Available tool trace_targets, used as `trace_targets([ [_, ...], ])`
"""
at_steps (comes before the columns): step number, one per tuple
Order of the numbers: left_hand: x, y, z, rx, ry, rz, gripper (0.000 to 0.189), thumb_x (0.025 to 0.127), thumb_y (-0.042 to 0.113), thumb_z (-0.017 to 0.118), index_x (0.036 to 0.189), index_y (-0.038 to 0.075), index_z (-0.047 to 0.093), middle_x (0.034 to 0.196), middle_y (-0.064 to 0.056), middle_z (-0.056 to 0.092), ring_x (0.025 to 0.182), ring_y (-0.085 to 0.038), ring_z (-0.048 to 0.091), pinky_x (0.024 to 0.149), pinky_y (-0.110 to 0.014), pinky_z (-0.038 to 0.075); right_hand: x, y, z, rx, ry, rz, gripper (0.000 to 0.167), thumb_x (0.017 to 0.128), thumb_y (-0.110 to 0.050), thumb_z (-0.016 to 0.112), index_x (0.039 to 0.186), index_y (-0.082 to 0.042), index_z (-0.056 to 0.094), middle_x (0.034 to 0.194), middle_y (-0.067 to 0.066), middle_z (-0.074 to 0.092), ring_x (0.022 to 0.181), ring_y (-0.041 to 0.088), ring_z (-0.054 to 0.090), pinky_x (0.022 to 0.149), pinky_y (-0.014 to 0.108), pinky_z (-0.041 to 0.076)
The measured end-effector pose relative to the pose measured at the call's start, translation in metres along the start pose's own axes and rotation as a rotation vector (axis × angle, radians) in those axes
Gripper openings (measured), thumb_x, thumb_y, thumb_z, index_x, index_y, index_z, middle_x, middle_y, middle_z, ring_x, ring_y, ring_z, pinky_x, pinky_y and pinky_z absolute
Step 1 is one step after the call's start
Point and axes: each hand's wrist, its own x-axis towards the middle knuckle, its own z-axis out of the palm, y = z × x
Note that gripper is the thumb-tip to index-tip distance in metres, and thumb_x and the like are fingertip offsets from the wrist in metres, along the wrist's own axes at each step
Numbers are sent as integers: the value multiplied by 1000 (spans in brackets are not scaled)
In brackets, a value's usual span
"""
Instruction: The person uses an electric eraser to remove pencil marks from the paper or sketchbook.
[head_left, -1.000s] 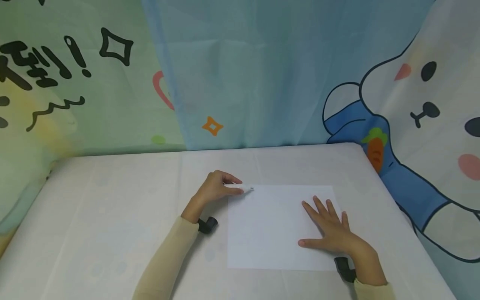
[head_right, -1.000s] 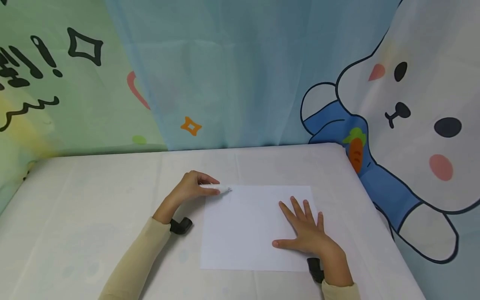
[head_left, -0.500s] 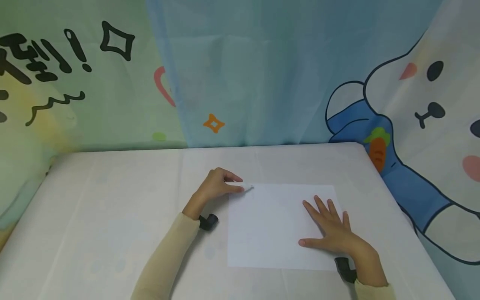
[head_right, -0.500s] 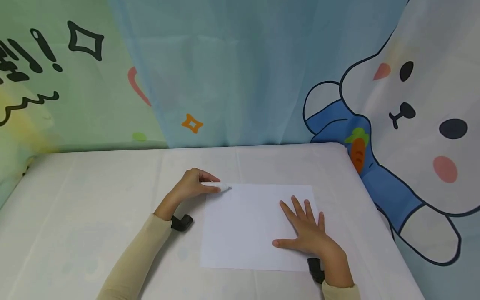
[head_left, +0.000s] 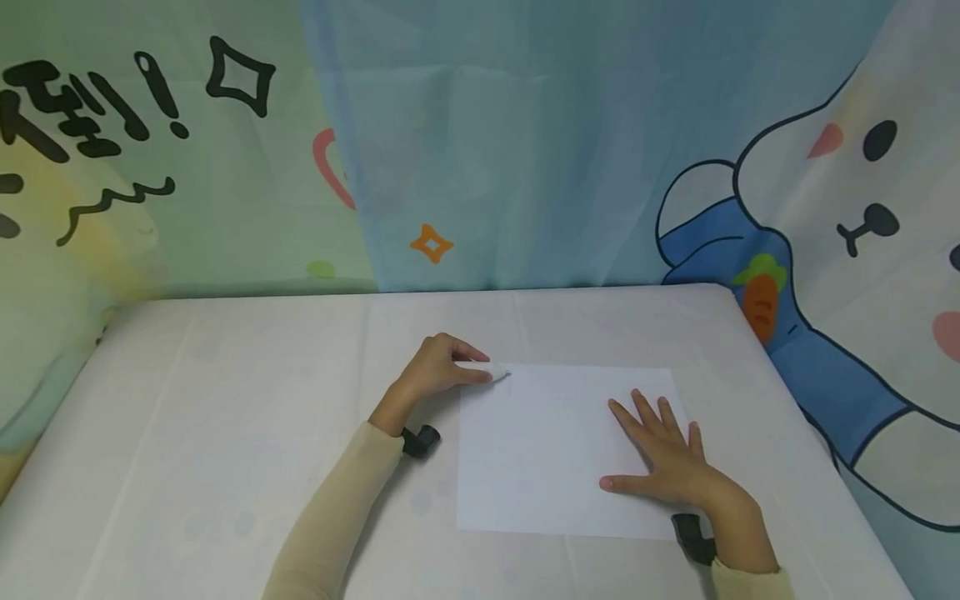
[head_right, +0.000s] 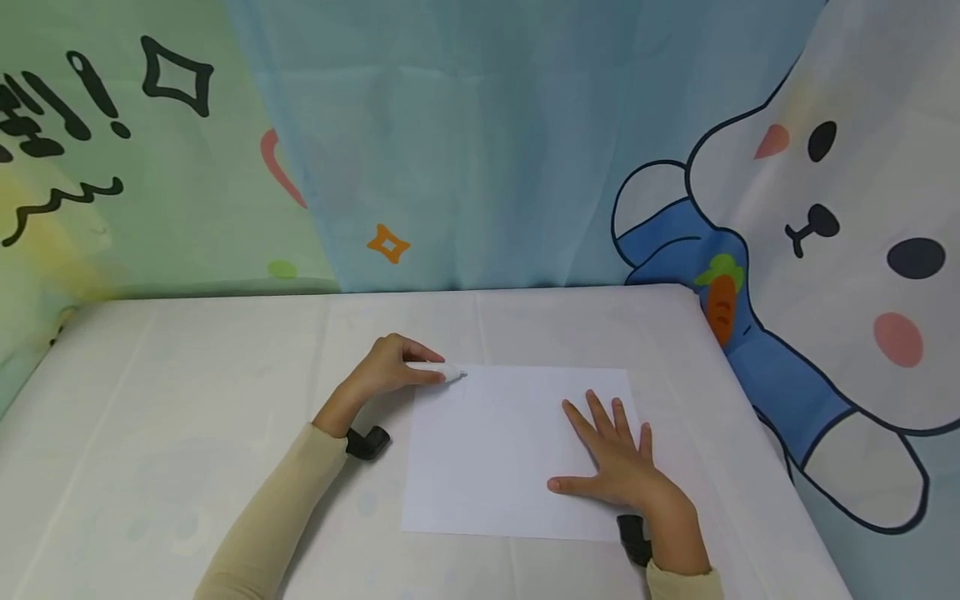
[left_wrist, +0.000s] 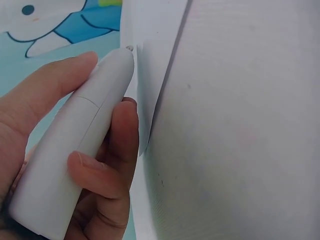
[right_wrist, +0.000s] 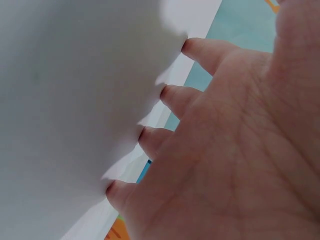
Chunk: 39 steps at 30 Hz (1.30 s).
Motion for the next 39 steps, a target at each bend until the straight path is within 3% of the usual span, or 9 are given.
trace_targets([
  [31, 3, -3, 1, 8, 1, 25, 25, 79, 18, 82, 101, 7, 78, 107, -8, 73, 98, -17, 63, 79, -23, 49, 2, 2, 2, -5, 4, -2, 110, 71, -51, 81, 154, -8, 23, 159, 29, 0, 141, 55, -14, 98, 77, -16],
  [39, 2, -1, 1, 19, -8, 7, 26, 79, 19, 82, 102, 8, 78, 109, -7, 73, 100, -17, 62, 80, -23, 48, 2, 2, 2, -5, 1, -3, 110, 71, -51, 80, 154, -9, 22, 159, 29, 0, 141, 54, -15, 98, 77, -16],
])
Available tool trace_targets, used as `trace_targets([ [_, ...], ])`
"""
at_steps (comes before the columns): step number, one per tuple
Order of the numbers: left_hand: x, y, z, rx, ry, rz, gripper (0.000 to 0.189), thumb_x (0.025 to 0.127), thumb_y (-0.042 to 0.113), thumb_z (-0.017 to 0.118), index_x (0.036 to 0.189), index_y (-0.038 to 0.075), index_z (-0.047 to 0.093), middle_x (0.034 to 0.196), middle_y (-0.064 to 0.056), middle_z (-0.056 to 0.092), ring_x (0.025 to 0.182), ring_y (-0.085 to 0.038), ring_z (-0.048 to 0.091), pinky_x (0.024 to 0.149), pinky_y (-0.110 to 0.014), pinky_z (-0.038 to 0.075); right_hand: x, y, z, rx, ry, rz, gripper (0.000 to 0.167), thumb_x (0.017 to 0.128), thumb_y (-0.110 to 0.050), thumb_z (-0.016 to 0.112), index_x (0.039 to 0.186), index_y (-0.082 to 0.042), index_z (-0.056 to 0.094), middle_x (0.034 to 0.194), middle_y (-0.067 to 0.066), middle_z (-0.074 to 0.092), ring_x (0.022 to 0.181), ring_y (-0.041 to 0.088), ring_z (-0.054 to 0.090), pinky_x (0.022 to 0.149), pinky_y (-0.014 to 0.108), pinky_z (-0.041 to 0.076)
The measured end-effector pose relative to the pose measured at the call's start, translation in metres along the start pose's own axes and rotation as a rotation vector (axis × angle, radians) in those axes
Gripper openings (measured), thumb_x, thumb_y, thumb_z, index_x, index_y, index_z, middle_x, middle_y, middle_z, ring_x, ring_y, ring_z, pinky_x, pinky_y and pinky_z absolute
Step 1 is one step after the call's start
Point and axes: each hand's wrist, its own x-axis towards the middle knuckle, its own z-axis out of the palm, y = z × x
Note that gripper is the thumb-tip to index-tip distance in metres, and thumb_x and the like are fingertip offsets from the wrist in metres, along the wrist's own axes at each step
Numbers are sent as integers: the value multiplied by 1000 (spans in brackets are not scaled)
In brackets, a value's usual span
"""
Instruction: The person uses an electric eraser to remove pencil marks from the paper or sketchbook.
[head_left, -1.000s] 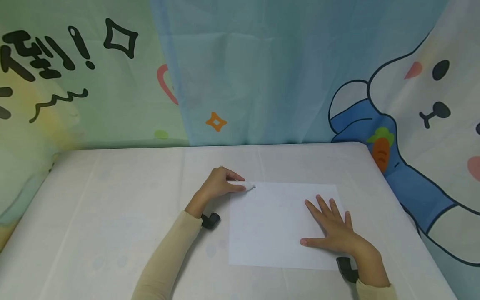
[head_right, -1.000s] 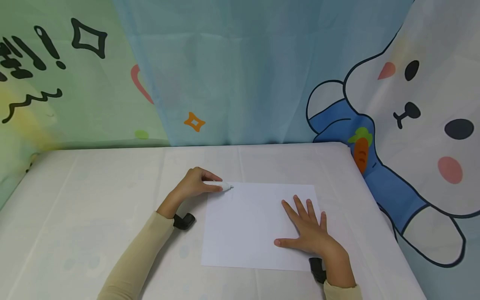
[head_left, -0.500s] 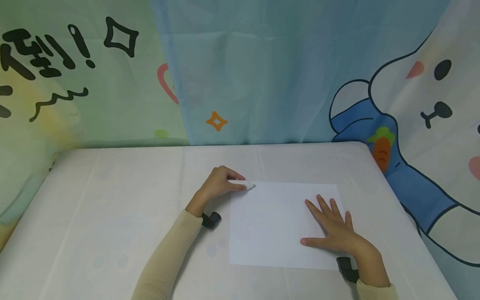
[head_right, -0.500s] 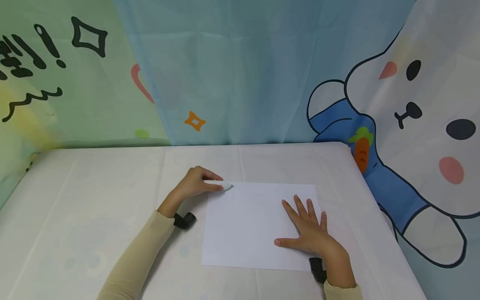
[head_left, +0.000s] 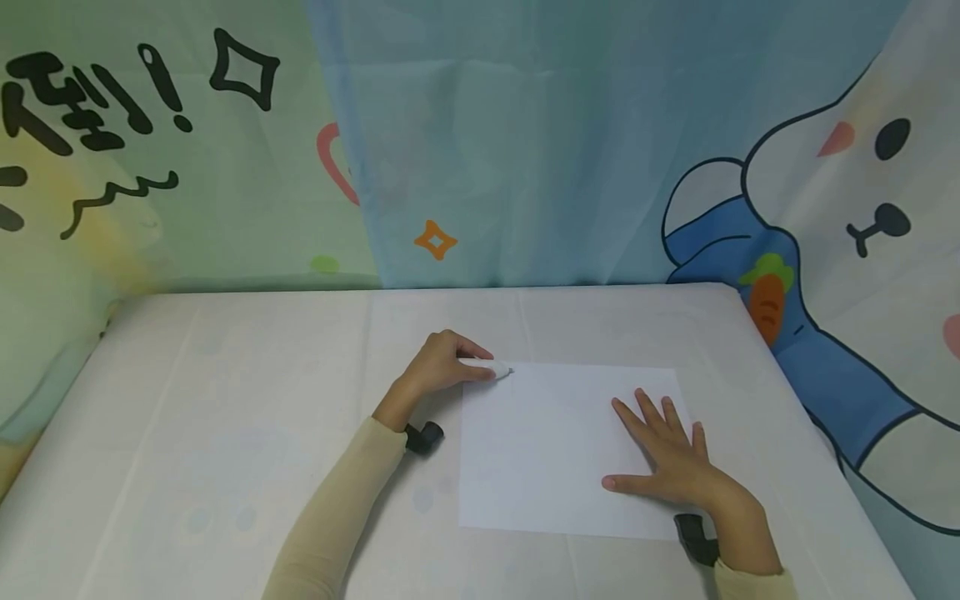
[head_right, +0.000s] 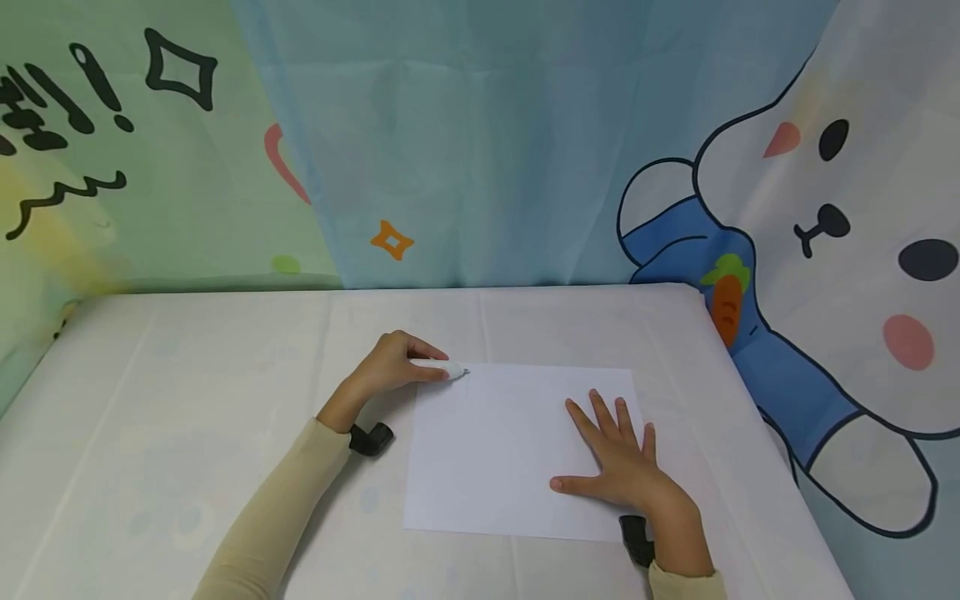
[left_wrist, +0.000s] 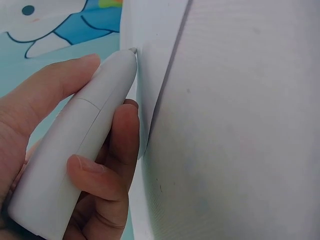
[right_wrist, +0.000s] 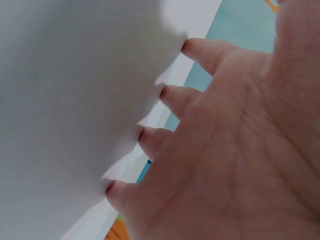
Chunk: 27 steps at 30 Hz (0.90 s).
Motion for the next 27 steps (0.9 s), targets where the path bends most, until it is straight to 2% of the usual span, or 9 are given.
trace_targets([
  [16, 0, 0, -1, 5, -10, 1, 25, 79, 19, 82, 101, 8, 78, 104, -5, 74, 92, -12, 60, 75, -20, 46, 2, 1, 0, -6, 0, 1, 110, 72, -51, 80, 155, -9, 20, 158, 30, -1, 140, 55, -15, 97, 77, -17],
  [27, -1, 0, -2, 13, -33, 5, 26, 79, 20, 82, 102, 7, 78, 97, -5, 74, 80, -7, 52, 68, -18, 42, 1, 1, 0, 0, 1, -9, 110, 71, -51, 80, 154, -9, 21, 158, 30, 0, 141, 55, -15, 97, 78, -16],
])
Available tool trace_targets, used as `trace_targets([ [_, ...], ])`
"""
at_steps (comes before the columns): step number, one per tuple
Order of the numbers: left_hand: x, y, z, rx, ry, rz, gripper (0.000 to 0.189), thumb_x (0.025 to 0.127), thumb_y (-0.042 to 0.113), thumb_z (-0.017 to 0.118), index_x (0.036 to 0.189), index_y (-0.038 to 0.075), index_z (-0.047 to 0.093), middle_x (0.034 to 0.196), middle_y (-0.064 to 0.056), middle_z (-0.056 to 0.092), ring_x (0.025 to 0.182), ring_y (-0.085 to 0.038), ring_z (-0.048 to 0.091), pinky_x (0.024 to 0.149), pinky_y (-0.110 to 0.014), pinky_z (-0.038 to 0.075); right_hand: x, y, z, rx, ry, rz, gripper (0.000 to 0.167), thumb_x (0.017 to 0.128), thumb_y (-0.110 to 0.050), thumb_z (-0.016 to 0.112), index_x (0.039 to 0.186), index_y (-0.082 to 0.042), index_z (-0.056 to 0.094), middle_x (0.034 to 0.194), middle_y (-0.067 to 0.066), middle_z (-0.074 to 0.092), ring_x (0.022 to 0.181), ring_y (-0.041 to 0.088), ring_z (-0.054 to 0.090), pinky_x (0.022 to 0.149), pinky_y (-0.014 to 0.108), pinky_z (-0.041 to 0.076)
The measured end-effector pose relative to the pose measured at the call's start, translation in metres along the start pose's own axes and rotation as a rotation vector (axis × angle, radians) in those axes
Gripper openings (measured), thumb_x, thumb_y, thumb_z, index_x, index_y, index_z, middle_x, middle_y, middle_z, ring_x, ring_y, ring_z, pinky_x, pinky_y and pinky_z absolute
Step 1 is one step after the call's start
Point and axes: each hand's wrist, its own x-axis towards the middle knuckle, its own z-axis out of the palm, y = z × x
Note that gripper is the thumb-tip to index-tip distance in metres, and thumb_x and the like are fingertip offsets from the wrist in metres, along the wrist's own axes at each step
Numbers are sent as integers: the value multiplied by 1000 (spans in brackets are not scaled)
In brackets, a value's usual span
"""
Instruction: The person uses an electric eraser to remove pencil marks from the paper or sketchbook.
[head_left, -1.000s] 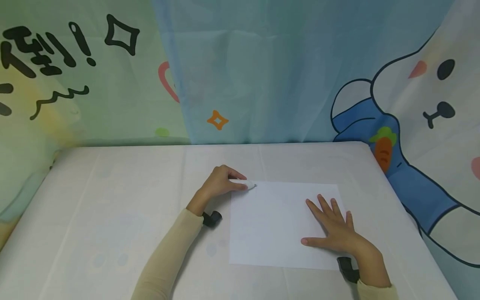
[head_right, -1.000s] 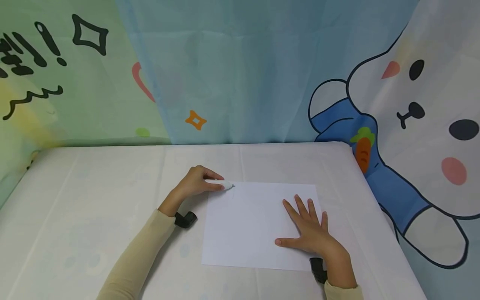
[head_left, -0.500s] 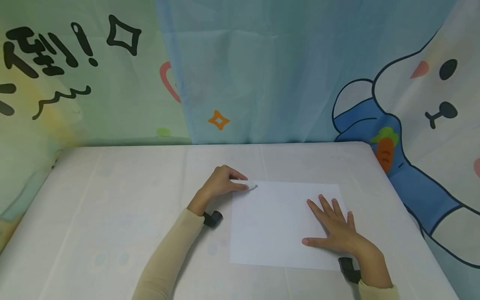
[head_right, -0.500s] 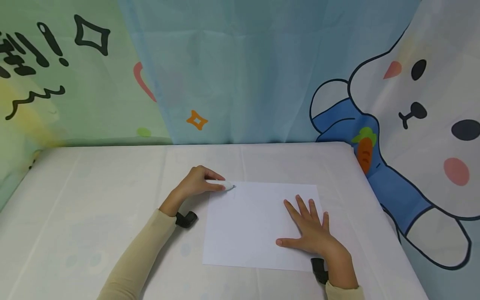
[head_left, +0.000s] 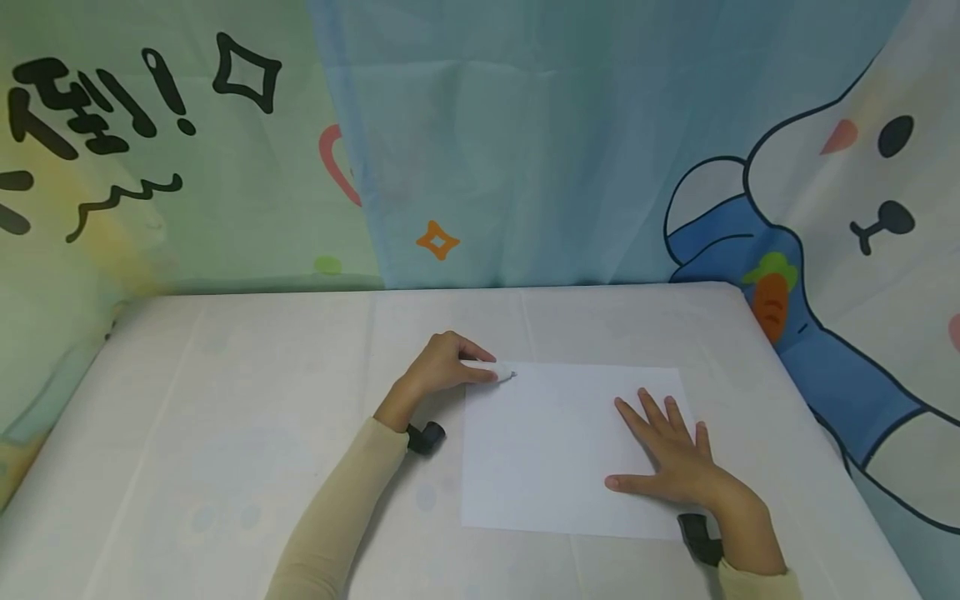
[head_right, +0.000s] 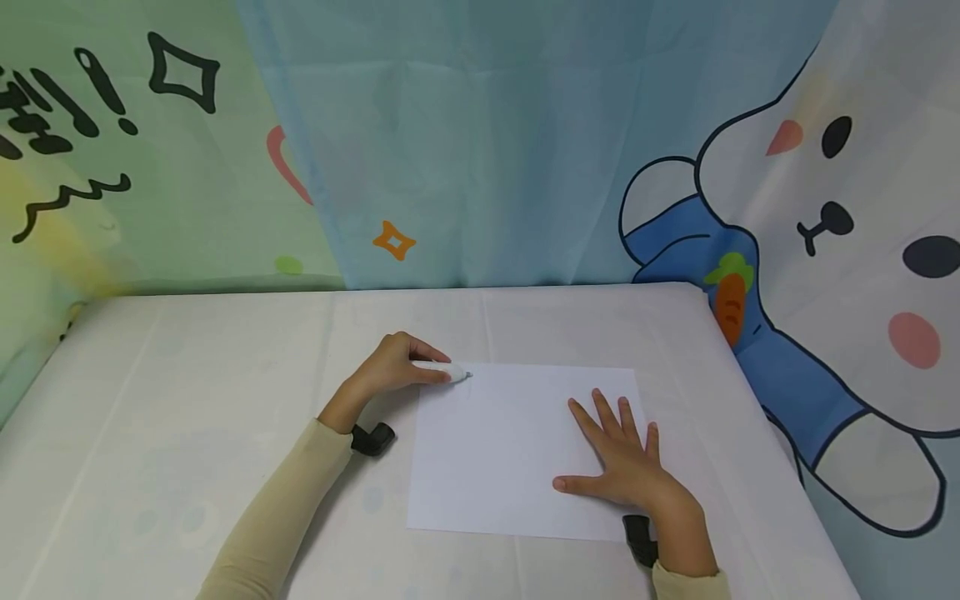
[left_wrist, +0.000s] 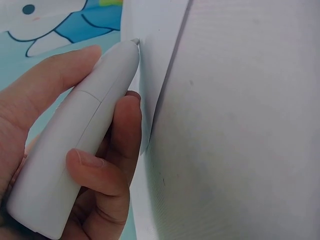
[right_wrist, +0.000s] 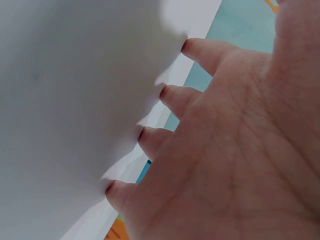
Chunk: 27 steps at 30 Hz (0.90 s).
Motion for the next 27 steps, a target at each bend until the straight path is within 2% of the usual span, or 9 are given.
trace_targets([
  [20, 1, -2, 2, -23, 19, 8, 25, 80, 18, 81, 102, 7, 78, 111, -7, 72, 99, -17, 62, 80, -23, 48, 1, 1, 0, -9, 2, -3, 110, 72, -51, 79, 155, -10, 20, 159, 28, -1, 141, 54, -15, 97, 78, -15],
  [27, 1, -2, 2, -6, 13, 14, 25, 80, 19, 81, 102, 7, 78, 108, -7, 73, 94, -15, 62, 77, -21, 47, -1, -1, -1, -5, 1, -1, 109, 72, -51, 79, 155, -9, 21, 159, 29, -1, 141, 54, -15, 97, 78, -15],
])
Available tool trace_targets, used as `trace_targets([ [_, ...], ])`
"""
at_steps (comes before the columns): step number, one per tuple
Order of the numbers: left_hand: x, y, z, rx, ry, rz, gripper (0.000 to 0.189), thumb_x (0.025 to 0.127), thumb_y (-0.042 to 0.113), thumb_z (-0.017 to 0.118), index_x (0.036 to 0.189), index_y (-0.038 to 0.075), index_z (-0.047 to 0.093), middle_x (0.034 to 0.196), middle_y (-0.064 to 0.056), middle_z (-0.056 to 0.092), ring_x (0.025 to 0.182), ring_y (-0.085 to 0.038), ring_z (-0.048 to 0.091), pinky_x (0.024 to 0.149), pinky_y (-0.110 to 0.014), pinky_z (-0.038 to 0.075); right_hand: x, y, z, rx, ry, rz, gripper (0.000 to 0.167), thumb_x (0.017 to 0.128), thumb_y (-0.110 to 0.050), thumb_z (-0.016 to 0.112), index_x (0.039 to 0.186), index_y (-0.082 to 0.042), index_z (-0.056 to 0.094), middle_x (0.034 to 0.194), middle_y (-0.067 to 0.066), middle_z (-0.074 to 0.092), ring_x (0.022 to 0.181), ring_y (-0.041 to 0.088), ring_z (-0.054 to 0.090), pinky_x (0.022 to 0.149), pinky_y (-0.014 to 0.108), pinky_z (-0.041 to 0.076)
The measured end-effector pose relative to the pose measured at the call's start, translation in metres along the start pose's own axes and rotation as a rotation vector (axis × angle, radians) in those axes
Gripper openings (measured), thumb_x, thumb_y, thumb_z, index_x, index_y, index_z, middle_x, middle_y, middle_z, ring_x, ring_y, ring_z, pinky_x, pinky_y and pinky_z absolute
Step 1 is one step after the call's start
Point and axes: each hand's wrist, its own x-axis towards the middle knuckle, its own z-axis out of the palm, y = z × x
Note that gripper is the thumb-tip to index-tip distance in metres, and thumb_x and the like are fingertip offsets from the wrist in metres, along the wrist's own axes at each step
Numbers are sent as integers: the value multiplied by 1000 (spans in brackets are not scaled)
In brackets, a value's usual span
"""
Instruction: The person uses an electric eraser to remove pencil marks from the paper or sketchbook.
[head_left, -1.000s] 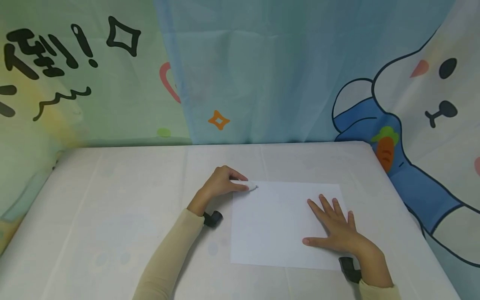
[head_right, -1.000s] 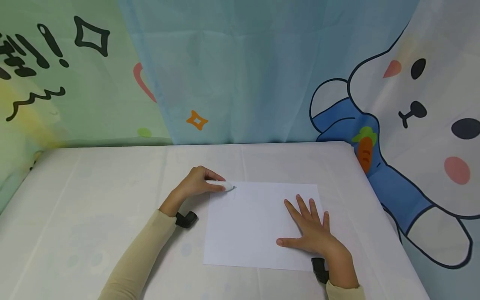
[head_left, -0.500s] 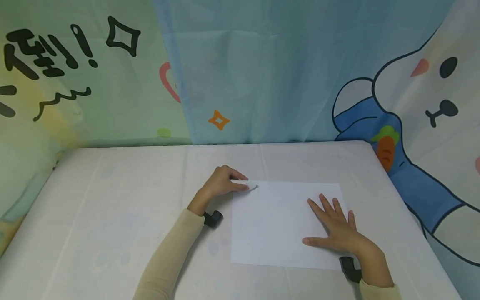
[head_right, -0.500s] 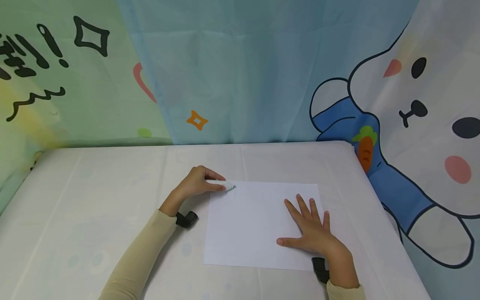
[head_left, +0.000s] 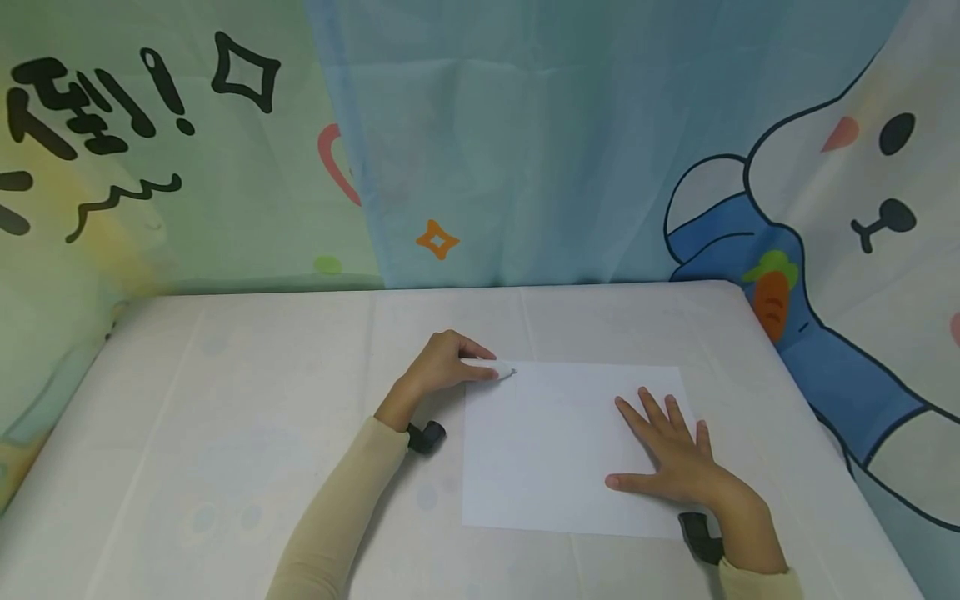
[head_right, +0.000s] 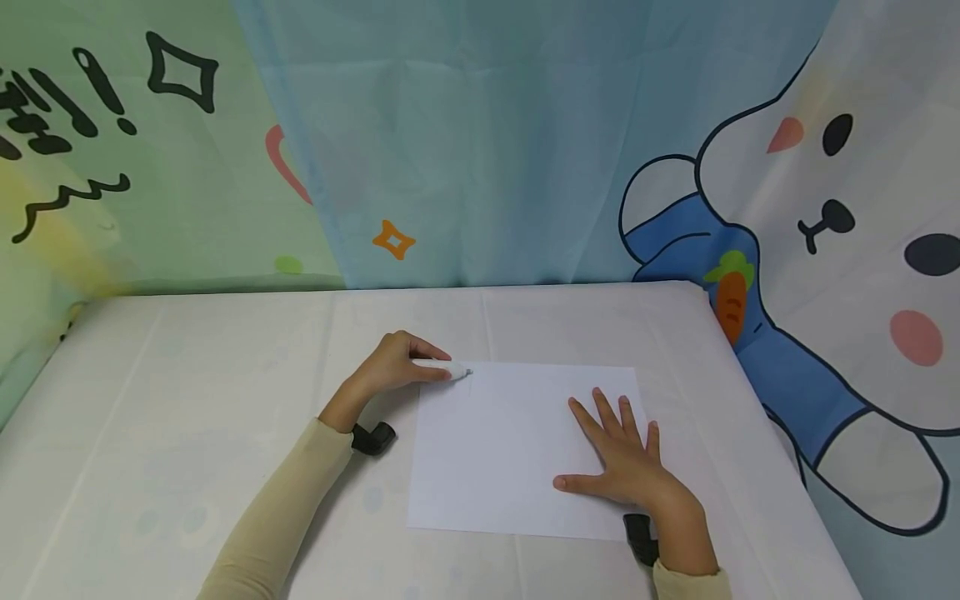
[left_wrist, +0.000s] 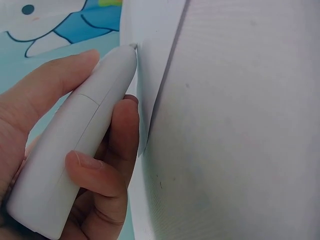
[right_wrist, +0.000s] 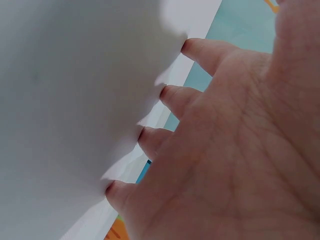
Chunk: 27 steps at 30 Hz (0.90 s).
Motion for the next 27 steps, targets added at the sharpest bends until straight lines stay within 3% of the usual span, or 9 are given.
trace_targets([
  [10, 1, -1, 0, 18, -11, -3, 27, 79, 21, 82, 102, 7, 78, 97, -5, 75, 80, -7, 53, 70, -18, 43, 0, 0, 1, 6, 5, -1, 109, 72, -50, 80, 154, -8, 22, 159, 29, 0, 141, 54, -14, 97, 78, -15],
  [27, -1, 0, -2, 41, -37, 29, 26, 81, 19, 80, 104, 6, 77, 105, -7, 74, 95, -13, 63, 78, -20, 47, 1, 1, 1, -2, 14, -7, 110, 71, -50, 81, 154, -9, 22, 158, 29, 1, 141, 56, -13, 97, 78, -15],
])
